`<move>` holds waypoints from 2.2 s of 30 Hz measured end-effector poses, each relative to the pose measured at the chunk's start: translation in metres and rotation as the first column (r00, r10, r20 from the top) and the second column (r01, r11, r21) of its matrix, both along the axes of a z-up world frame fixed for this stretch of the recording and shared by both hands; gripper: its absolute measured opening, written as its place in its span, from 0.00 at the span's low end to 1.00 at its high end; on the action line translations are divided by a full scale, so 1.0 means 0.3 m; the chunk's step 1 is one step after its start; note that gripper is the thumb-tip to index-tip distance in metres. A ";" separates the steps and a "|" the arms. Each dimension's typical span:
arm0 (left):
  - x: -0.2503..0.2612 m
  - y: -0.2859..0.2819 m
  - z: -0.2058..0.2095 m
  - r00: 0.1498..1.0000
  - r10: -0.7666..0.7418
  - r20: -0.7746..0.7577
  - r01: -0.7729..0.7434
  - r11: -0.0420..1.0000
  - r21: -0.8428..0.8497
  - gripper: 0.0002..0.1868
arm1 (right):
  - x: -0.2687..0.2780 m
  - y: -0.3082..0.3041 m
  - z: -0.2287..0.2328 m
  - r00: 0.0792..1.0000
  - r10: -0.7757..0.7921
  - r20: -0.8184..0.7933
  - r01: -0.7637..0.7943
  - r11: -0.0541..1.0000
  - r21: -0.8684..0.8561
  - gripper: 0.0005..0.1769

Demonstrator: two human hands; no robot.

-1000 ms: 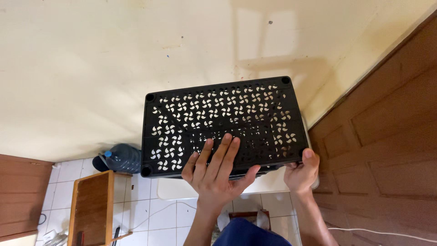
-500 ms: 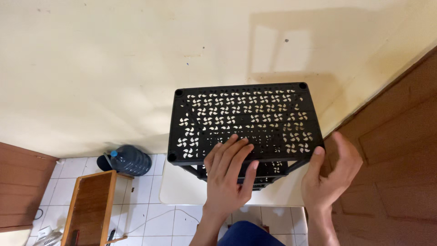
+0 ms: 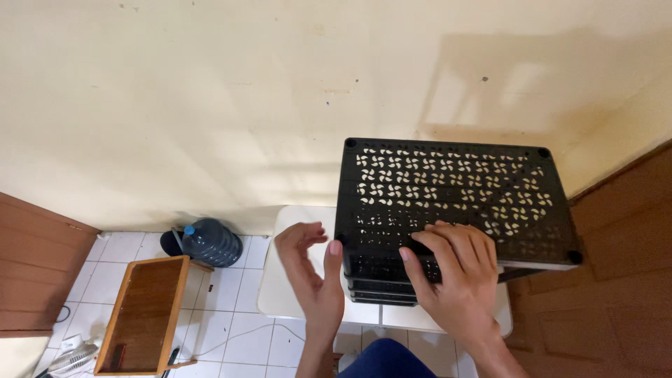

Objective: The person assembles a black plastic multi-tiered shelf by inserting perforated trays into the frame and securing them. They repeatedly adjust the trays and legs to ensure stability.

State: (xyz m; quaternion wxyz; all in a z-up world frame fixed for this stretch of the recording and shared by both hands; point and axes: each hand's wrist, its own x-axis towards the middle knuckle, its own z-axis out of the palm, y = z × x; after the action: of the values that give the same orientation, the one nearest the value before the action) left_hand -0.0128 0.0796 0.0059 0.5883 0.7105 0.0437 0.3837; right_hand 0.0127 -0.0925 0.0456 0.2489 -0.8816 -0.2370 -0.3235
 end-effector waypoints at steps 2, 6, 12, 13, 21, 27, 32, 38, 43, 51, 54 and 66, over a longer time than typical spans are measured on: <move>0.052 0.012 -0.031 0.966 -0.253 -0.049 0.210 0.883 -0.420 0.18 | 0.000 0.023 0.013 0.998 -0.050 -0.030 0.048 0.997 -0.055 0.14; 0.069 0.002 -0.094 0.842 -0.513 -0.168 0.246 0.642 -0.727 0.17 | -0.014 0.073 0.066 0.989 -0.143 -0.039 0.130 0.964 -0.231 0.16; 0.033 -0.014 -0.217 0.671 -0.717 -0.189 0.432 0.586 -0.686 0.24 | -0.003 0.158 0.118 0.995 0.034 -0.094 -0.052 0.979 -0.197 0.19; 0.029 -0.017 -0.239 0.665 -0.721 -0.196 0.435 0.587 -0.683 0.26 | -0.007 0.166 0.121 0.994 0.033 -0.104 -0.053 0.980 -0.193 0.18; -0.013 -0.054 -0.400 0.648 -0.721 -0.246 0.375 0.583 -0.721 0.25 | -0.030 0.172 0.106 0.997 -0.015 -0.074 0.004 0.989 -0.149 0.16; -0.038 -0.046 -0.469 0.630 -0.766 -0.125 0.554 0.557 -0.619 0.30 | -0.048 0.168 0.087 0.998 -0.054 -0.037 0.047 0.983 -0.176 0.16; -0.024 -0.045 -0.410 0.647 -0.740 -0.183 0.444 0.560 -0.699 0.24 | -0.048 0.174 0.079 0.997 -0.064 -0.034 0.058 0.986 -0.158 0.16; -0.007 -0.026 -0.342 0.622 -0.783 -0.008 0.613 0.493 -0.617 0.32 | -0.058 0.160 0.068 0.996 -0.072 -0.058 0.062 0.986 -0.158 0.16; -0.013 -0.023 -0.317 0.612 -0.790 -0.030 0.577 0.472 -0.667 0.30 | -0.081 0.143 0.081 0.998 -0.022 -0.051 0.013 0.983 -0.181 0.17; -0.066 0.005 -0.253 0.681 -0.714 -0.162 0.493 0.611 -0.619 0.29 | -0.132 0.063 0.093 0.990 0.083 -0.113 -0.099 0.985 -0.143 0.17; -0.076 0.015 -0.211 0.719 -0.680 -0.145 0.487 0.642 -0.592 0.29 | -0.139 0.003 0.096 0.989 0.022 -0.146 -0.047 0.984 -0.171 0.17; -0.126 -0.028 0.105 0.980 0.183 -0.079 -0.114 0.840 0.531 0.18 | -0.154 -0.071 0.048 0.988 -0.007 -0.152 -0.012 0.992 -0.124 0.23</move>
State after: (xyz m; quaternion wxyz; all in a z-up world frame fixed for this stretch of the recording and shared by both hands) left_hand -0.0508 0.0711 0.0373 0.3371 0.8610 0.0298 0.3797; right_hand -0.0333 -0.1139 0.0601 0.2112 -0.9172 -0.2381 -0.2396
